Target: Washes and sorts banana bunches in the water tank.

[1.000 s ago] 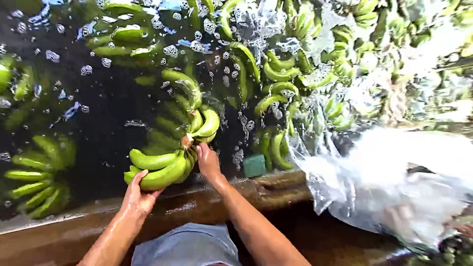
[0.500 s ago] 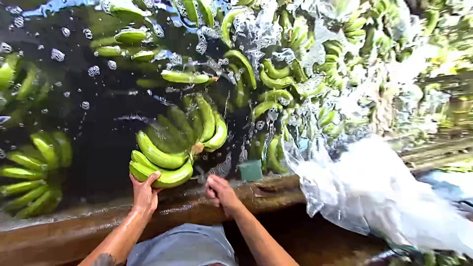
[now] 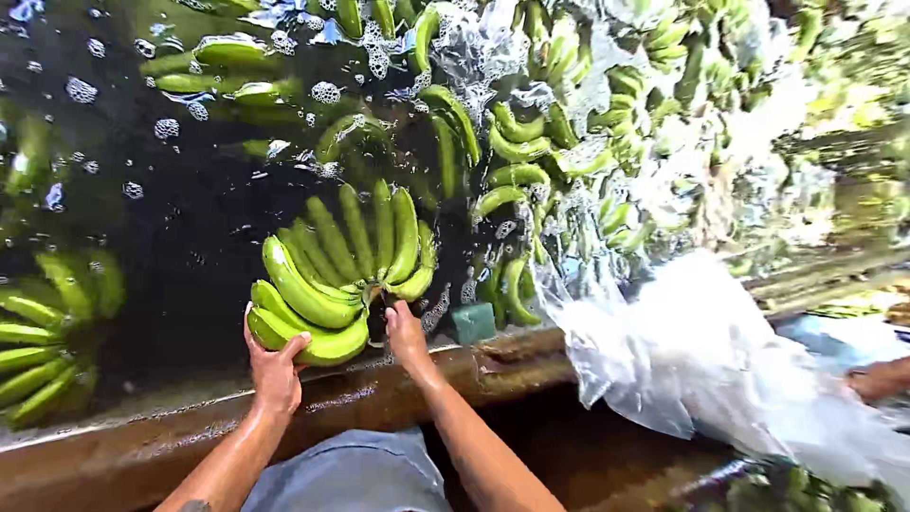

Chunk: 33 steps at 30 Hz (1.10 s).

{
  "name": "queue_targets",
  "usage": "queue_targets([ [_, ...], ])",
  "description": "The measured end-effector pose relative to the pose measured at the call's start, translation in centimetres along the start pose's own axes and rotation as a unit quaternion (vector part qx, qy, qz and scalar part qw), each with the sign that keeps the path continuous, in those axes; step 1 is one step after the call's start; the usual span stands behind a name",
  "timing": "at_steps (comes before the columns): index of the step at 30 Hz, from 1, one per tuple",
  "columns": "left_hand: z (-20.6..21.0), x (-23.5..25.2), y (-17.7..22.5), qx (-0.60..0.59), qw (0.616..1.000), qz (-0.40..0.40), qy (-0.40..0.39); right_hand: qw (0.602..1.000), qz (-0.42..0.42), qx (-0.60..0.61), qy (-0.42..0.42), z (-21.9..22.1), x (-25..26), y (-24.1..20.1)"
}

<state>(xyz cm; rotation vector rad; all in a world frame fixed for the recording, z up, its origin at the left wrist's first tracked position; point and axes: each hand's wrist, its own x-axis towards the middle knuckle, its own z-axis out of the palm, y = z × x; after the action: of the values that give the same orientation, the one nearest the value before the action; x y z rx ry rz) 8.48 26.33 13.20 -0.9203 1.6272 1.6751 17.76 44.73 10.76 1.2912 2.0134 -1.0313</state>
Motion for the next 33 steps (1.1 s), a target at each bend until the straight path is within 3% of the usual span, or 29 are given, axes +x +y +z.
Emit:
queue_targets([
  [4,0.7,-1.0,-0.3,-0.009,1.000,-0.025,0.008,0.999,0.013,0.030,0.023,0.9,0.0,0.8],
  [6,1.0,-0.3,-0.1,0.000,1.000,-0.020,-0.001,0.989,0.019,0.140,-0.034,1.2,-1.5,2.2],
  [9,-0.2,1.5,1.1,0.051,0.998,-0.013,-0.044,0.939,0.018,0.328,-0.098,-0.7,-5.1,3.7],
  [11,-1.1,3.4,2.4,0.100,0.992,-0.010,-0.076,0.965,-0.060,0.250,-0.050,-2.5,-3.6,3.4],
  [13,-1.6,5.7,3.9,0.149,0.983,-0.003,-0.105,0.987,-0.143,0.059,-0.053,-3.7,-0.4,1.8],
  [14,-1.9,6.8,4.7,0.168,0.979,0.001,-0.115,0.979,-0.187,-0.024,-0.073,-3.8,1.0,0.6],
  [18,-2.8,10.1,7.3,0.223,0.966,0.022,-0.131,0.897,-0.374,-0.202,-0.118,-1.9,5.7,-3.5],
  [22,-2.8,12.6,9.6,0.295,0.942,0.025,-0.158,0.843,-0.453,-0.248,-0.149,0.9,7.9,-6.0],
  [25,-4.2,14.7,10.5,0.338,0.925,0.017,-0.174,0.847,-0.370,-0.330,-0.191,-1.8,4.1,-9.1],
  [27,-7.1,15.5,10.0,0.345,0.926,-0.024,-0.153,0.855,-0.358,-0.348,-0.141,-6.8,3.3,-7.9],
  [29,-10.0,15.8,8.9,0.332,0.937,-0.059,-0.090,0.854,-0.335,-0.383,-0.113,-12.4,5.2,-3.2],
  [31,-11.7,14.9,7.3,0.283,0.956,-0.075,0.015,0.858,-0.263,-0.409,-0.168,-16.1,7.4,3.5],
  [33,-12.5,12.8,5.0,0.229,0.958,-0.078,0.154,0.862,-0.168,-0.412,-0.242,-16.2,8.7,10.6],
])
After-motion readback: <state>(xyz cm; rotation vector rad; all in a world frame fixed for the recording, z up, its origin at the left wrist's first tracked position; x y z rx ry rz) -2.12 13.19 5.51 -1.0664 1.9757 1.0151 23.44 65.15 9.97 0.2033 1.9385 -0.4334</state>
